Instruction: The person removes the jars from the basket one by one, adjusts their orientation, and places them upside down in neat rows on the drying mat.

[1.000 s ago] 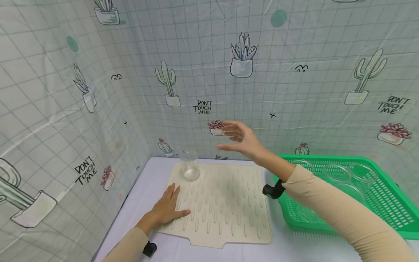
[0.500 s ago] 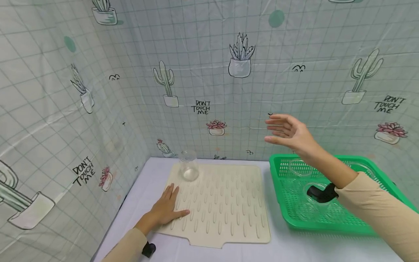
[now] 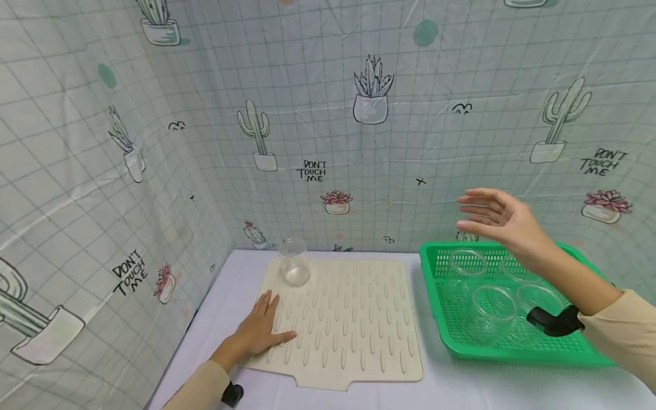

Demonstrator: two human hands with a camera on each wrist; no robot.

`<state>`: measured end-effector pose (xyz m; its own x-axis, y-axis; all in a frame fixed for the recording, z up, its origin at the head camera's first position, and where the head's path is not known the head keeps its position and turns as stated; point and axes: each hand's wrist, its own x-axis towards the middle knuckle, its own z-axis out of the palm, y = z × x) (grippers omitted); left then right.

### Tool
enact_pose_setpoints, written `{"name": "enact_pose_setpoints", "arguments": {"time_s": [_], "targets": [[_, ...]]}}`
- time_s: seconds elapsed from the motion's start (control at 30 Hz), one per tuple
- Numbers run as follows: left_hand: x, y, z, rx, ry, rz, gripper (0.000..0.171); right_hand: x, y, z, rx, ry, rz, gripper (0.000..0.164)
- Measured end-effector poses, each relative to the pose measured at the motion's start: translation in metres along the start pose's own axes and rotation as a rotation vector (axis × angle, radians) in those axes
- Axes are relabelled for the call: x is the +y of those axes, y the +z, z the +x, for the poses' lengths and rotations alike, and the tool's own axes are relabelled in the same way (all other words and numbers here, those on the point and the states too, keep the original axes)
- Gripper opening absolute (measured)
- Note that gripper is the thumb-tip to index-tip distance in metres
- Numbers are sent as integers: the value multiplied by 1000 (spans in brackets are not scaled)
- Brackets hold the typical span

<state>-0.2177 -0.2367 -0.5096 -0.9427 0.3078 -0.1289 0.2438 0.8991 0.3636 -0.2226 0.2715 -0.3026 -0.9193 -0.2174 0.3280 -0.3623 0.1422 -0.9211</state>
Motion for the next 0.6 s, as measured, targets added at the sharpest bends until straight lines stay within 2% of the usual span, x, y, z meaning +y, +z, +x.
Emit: {"name": "enact_pose_setpoints", "arguments": {"time_s": [0.27, 0.4, 0.6], "targets": [[-1, -3, -3, 12, -7, -9, 111, 14, -23, -21, 55, 39, -43, 54], [2, -3, -3, 9, -10, -11, 111, 25, -37, -39, 95, 43, -82, 53], [2, 0, -1, 8, 6, -9, 112, 47, -60, -71, 155, 95, -157, 54]]}}
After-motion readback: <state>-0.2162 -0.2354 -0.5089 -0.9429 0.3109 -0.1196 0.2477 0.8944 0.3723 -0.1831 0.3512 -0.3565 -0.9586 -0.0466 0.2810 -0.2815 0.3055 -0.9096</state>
